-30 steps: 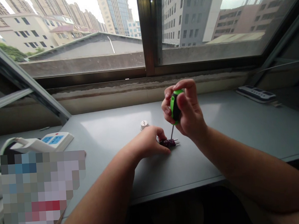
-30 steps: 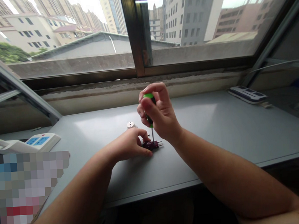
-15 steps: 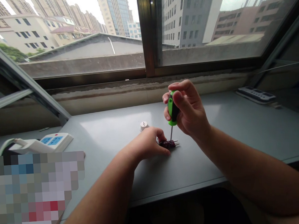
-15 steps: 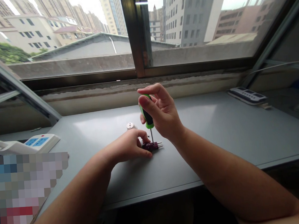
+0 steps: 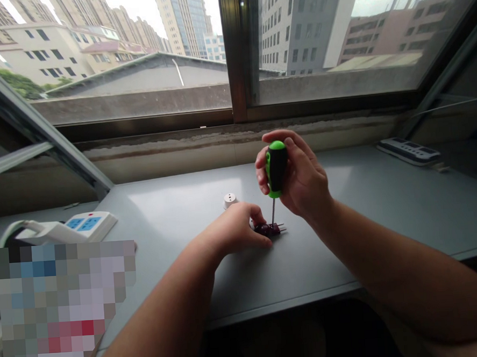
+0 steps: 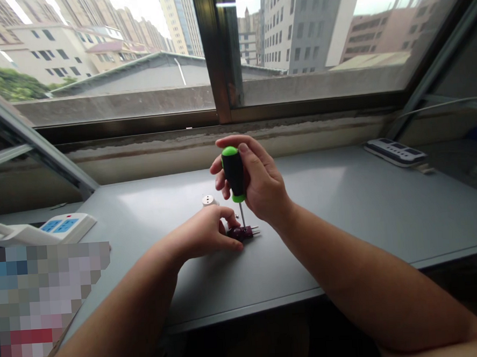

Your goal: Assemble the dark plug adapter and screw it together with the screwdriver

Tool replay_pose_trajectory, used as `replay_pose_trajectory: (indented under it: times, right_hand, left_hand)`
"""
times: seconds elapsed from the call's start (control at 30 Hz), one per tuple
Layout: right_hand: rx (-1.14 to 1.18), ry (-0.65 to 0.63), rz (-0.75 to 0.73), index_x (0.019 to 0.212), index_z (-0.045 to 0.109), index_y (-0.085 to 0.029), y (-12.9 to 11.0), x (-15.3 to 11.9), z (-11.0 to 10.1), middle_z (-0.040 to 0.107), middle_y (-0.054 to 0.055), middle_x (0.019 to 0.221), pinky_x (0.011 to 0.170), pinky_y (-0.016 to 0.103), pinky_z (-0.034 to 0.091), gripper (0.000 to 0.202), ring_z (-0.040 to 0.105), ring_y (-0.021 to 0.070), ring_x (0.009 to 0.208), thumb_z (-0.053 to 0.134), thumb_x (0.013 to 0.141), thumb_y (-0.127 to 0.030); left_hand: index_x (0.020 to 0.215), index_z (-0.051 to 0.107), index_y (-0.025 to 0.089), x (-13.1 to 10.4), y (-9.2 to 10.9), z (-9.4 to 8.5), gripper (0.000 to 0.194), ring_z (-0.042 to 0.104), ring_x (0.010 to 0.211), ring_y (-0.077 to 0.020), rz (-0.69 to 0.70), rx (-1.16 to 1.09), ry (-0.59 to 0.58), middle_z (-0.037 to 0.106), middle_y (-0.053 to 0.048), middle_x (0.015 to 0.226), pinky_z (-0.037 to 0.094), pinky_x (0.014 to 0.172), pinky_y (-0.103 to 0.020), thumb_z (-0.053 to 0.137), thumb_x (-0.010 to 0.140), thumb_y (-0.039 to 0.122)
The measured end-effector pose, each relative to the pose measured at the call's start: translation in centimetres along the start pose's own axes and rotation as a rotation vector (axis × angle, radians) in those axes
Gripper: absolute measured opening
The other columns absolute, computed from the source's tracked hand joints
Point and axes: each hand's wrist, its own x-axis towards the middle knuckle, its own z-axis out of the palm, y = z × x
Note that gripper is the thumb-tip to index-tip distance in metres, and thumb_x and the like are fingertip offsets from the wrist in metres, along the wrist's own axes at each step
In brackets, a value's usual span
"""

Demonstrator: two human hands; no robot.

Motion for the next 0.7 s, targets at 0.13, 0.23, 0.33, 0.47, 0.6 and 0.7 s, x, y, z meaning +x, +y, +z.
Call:
replay_pose_trajectory:
  times: [0.13,0.23,0.33,0.47,0.6,0.7]
  right_hand:
    - [0.015,0.026,-0.050,0.109,0.051,-0.032,0.16,0.02,-0.03,0.057,0.000,0.092,0.040,0.019,0.038,0.028,0.058,0.0128,0.069,0.053,0.098,-0.059]
    - [-0.031,-0.006,-0.090,0.106,0.054,-0.033,0.19,-0.05,-0.18,0.054,-0.001,0.095,0.042,0.019,0.043,0.031,0.060,0.0127,0.074,0.070,0.090,-0.054]
    - [-0.017,-0.053,-0.044,0.111,0.058,-0.029,0.07,-0.04,-0.29,0.057,0.000,0.092,0.049,0.022,0.051,0.029,0.062,0.0138,0.075,0.068,0.091,-0.049]
    - [0.043,-0.020,-0.026,0.114,0.058,-0.028,-0.05,-0.02,-0.28,0.061,0.001,0.093,0.043,0.020,0.046,0.030,0.062,0.0135,0.071,0.054,0.098,-0.054]
    - [-0.017,-0.022,-0.064,0.110,0.062,-0.030,-0.01,-0.05,-0.36,0.059,-0.002,0.094,0.045,0.019,0.049,0.030,0.059,0.0100,0.067,0.076,0.087,-0.043]
    - [-0.016,-0.055,-0.018,0.118,0.062,-0.028,-0.03,-0.03,-0.45,0.061,-0.001,0.092,0.056,0.025,0.059,0.030,0.062,0.0122,0.071,0.066,0.094,-0.045]
  left_hand:
    - [0.086,0.073,0.022,0.00,0.00,0.03,0.043,0.061,0.067,-0.0199,-0.011,-0.014,0.002,0.067,-0.002,0.075,0.044,0.061,-0.029,0.091,0.055,0.045]
    - [0.086,0.073,0.022,0.00,-0.11,0.08,0.043,0.061,0.067,-0.0200,-0.018,-0.017,0.010,0.066,-0.002,0.075,0.044,0.060,-0.029,0.091,0.054,0.045]
    - [0.085,0.074,0.022,-0.02,-0.16,0.09,0.041,0.061,0.068,-0.0201,-0.011,-0.009,0.013,0.066,-0.002,0.076,0.044,0.061,-0.029,0.091,0.055,0.045]
    - [0.086,0.073,0.022,-0.08,-0.04,0.06,0.042,0.061,0.068,-0.0200,-0.018,-0.006,0.005,0.066,-0.002,0.078,0.044,0.062,-0.030,0.091,0.056,0.046]
    - [0.085,0.072,0.022,-0.16,0.10,0.01,0.042,0.062,0.070,-0.0205,-0.018,0.001,0.007,0.066,-0.003,0.079,0.044,0.063,-0.030,0.091,0.057,0.046]
    - [0.087,0.073,0.023,-0.18,0.13,-0.01,0.042,0.062,0.071,-0.0212,-0.022,0.008,0.002,0.067,-0.003,0.080,0.044,0.064,-0.030,0.091,0.057,0.045]
